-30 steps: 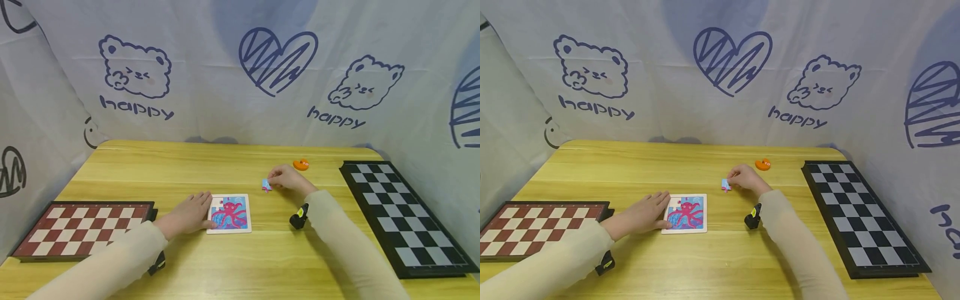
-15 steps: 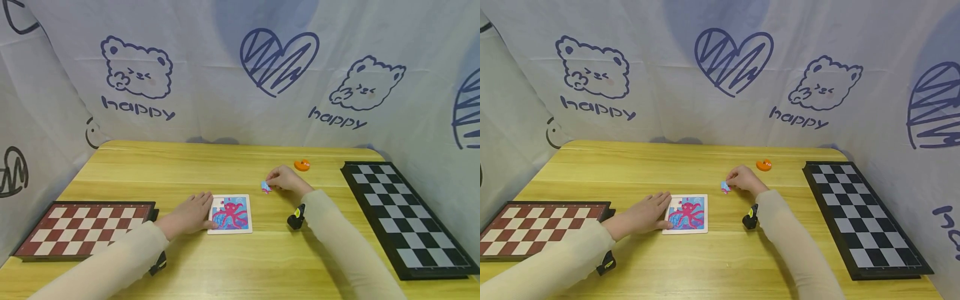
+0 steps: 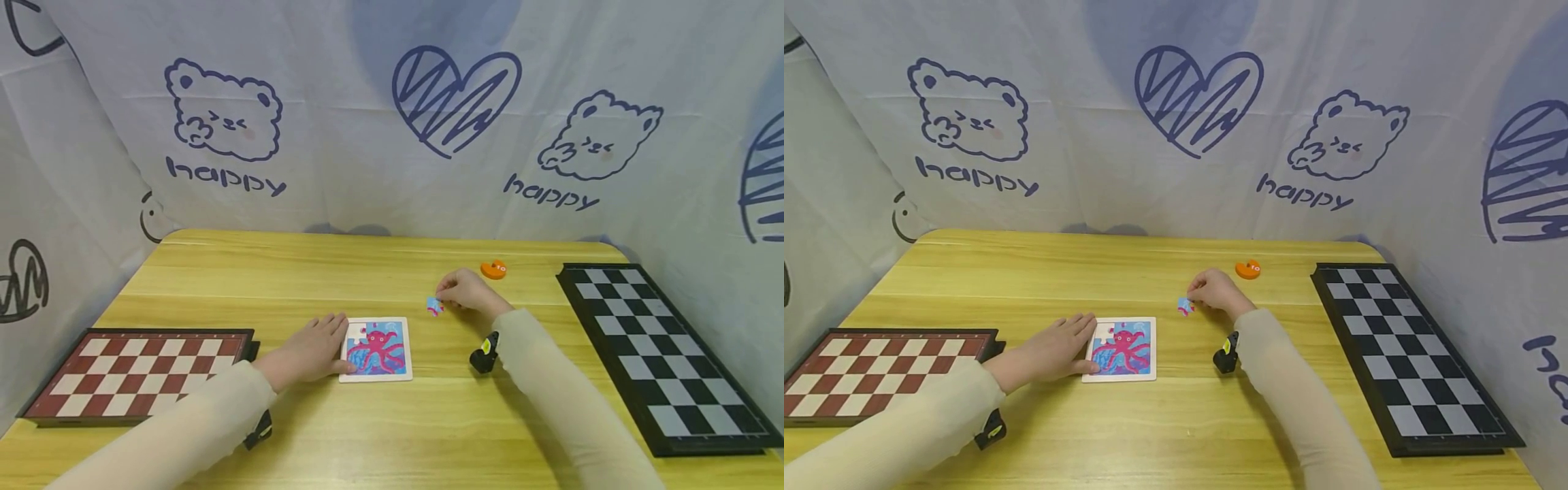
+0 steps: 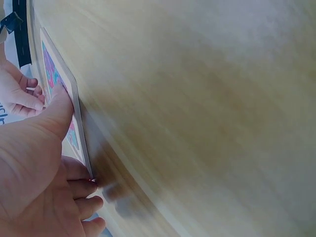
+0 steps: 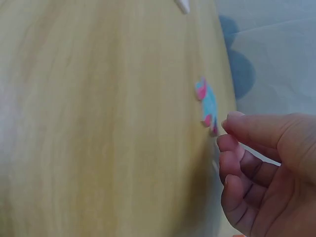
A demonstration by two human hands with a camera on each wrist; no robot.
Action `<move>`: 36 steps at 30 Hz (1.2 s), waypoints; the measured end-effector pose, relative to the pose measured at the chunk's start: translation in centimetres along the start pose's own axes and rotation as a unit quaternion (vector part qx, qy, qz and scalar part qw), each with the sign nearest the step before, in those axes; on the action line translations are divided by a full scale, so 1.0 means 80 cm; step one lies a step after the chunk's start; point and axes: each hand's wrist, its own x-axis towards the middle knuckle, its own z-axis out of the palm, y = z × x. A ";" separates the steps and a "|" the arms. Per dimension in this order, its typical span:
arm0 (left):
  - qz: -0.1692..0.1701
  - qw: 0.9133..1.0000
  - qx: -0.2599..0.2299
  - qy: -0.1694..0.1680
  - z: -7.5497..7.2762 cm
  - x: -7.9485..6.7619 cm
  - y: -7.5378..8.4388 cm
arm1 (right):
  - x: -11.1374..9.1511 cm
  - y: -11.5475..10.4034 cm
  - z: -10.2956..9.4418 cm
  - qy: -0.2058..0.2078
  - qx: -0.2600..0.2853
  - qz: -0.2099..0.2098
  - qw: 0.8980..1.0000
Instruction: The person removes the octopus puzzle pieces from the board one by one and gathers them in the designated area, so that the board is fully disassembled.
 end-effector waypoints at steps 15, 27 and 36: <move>-0.003 1.000 0.001 0.000 0.000 0.000 -0.002 | -0.015 -0.060 0.042 -0.025 -0.043 -0.145 0.988; -0.006 1.000 0.003 -0.003 0.001 0.003 -0.002 | -0.018 -0.082 0.091 -0.112 -0.062 -0.193 0.973; -0.002 1.000 0.006 -0.003 -0.001 0.001 -0.001 | -0.015 -0.090 0.104 -0.126 -0.108 -0.193 0.967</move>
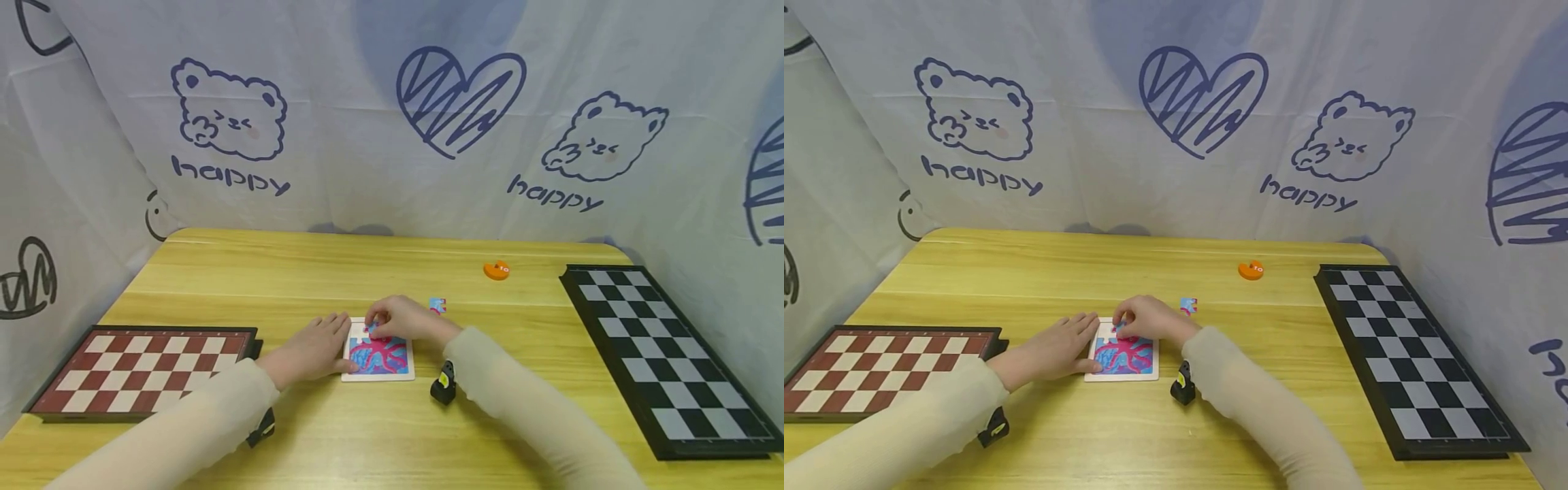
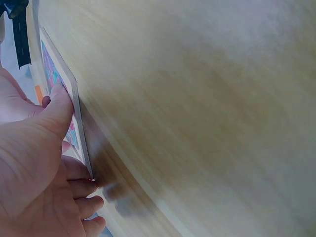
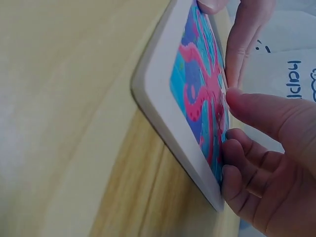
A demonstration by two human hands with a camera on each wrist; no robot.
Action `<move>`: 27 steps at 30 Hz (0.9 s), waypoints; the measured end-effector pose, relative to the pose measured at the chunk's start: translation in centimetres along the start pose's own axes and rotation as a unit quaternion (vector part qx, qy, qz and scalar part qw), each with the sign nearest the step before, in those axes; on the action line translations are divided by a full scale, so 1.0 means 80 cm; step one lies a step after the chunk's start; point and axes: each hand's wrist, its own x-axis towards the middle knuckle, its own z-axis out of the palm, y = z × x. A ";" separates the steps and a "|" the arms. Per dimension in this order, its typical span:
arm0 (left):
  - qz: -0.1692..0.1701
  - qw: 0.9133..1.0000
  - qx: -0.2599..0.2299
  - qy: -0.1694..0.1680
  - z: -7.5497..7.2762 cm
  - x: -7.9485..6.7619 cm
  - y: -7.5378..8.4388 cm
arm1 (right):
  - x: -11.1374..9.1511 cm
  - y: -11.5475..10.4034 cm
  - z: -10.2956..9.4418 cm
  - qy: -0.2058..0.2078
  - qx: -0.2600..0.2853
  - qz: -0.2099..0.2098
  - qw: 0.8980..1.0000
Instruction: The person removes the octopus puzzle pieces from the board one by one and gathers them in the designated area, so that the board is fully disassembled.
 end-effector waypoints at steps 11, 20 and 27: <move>-0.004 1.000 0.001 -0.005 0.002 0.001 -0.002 | 0.004 -0.003 0.006 0.005 0.002 0.018 1.000; -0.005 1.000 -0.003 -0.004 0.000 0.000 0.000 | 0.000 -0.004 0.007 0.019 -0.023 0.025 0.999; -0.005 1.000 0.002 -0.001 0.003 0.002 -0.001 | 0.001 -0.004 0.007 0.018 -0.019 0.038 0.999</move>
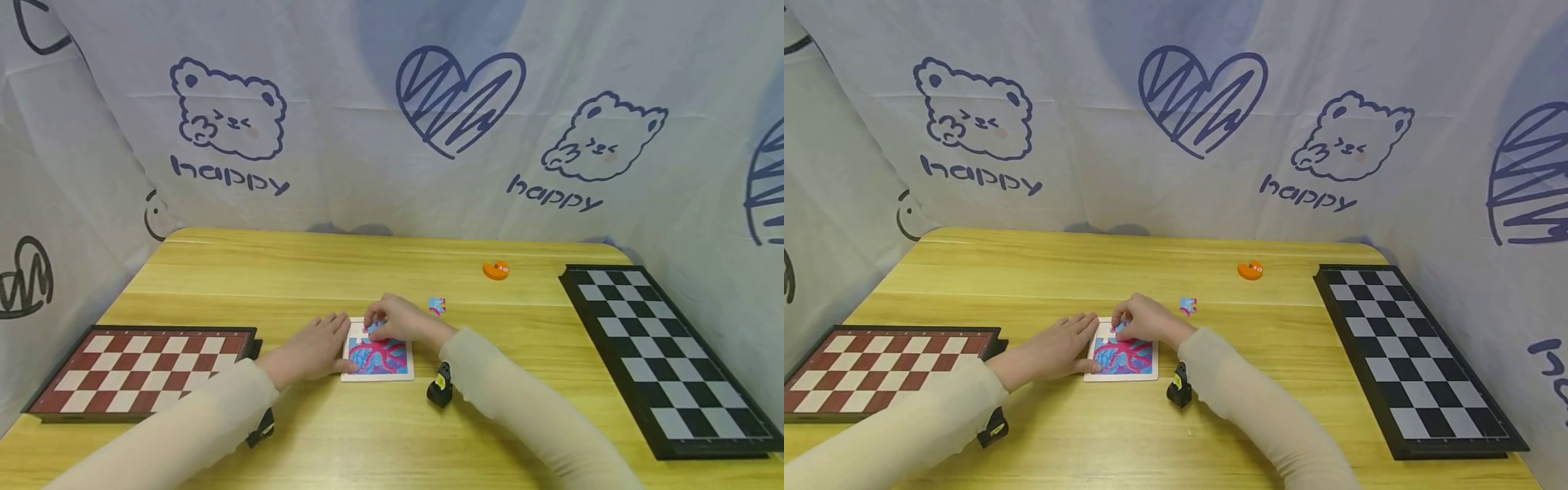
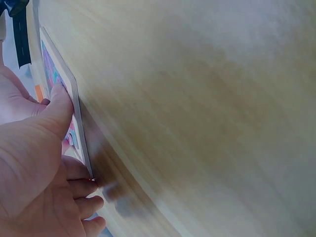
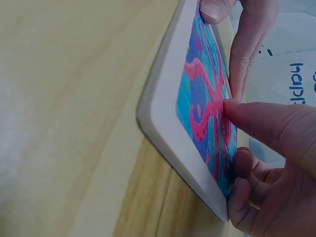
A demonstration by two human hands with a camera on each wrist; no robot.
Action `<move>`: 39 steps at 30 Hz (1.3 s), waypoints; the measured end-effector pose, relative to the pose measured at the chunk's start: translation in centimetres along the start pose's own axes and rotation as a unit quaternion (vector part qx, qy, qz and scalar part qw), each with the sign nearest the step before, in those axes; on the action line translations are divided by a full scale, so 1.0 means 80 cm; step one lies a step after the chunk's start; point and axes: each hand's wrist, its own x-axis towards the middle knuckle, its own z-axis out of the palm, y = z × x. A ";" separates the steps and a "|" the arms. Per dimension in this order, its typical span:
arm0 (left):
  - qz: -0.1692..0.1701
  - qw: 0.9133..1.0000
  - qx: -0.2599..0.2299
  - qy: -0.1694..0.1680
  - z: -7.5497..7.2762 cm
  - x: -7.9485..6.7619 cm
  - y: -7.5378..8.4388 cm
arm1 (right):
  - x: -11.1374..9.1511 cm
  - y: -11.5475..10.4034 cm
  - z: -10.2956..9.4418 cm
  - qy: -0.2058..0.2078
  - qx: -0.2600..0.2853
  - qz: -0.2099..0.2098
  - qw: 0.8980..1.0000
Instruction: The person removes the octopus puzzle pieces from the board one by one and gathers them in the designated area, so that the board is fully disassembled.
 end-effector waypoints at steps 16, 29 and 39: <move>-0.001 1.000 0.005 0.000 -0.002 0.001 0.001 | -0.003 0.019 -0.006 0.029 0.128 -0.009 0.991; -0.003 1.000 0.007 -0.004 -0.001 0.002 0.003 | -0.022 0.034 -0.020 0.055 0.189 0.009 0.980; -0.003 1.000 0.001 -0.005 -0.002 0.000 0.002 | -0.059 0.081 -0.075 0.114 0.162 0.012 0.980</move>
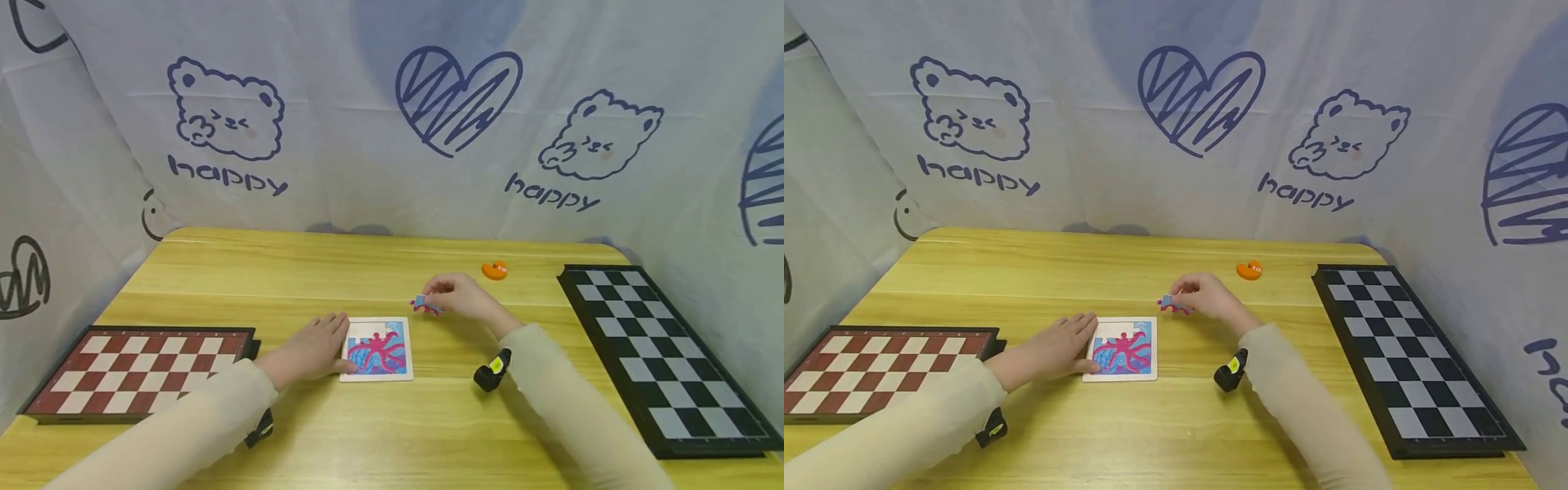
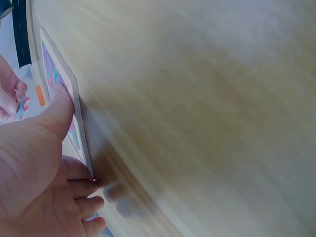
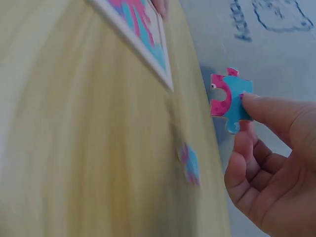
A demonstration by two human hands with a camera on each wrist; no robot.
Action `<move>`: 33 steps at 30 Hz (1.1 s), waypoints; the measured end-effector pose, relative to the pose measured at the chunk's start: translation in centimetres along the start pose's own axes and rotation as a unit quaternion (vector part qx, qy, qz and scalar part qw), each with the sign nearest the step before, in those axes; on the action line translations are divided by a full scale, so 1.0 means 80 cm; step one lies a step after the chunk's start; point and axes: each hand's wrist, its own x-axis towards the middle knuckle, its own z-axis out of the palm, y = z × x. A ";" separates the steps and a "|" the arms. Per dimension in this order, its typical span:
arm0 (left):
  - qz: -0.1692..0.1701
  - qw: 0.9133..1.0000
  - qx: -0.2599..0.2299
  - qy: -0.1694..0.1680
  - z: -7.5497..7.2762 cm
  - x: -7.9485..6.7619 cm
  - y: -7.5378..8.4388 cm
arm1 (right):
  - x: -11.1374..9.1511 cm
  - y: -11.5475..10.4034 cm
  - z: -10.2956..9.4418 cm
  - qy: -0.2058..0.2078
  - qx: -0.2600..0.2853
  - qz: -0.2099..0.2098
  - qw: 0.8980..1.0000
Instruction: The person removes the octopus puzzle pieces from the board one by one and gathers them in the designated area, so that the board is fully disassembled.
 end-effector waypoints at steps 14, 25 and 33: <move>0.006 1.000 -0.004 0.002 0.000 -0.005 -0.002 | -0.030 0.054 -0.060 0.040 -0.063 0.076 0.994; 0.013 1.000 0.002 0.008 0.000 -0.006 -0.002 | -0.031 0.072 -0.060 0.049 -0.095 0.101 0.989; 0.013 1.000 -0.003 0.007 0.000 -0.007 -0.001 | -0.028 0.071 -0.058 0.049 -0.105 0.109 0.987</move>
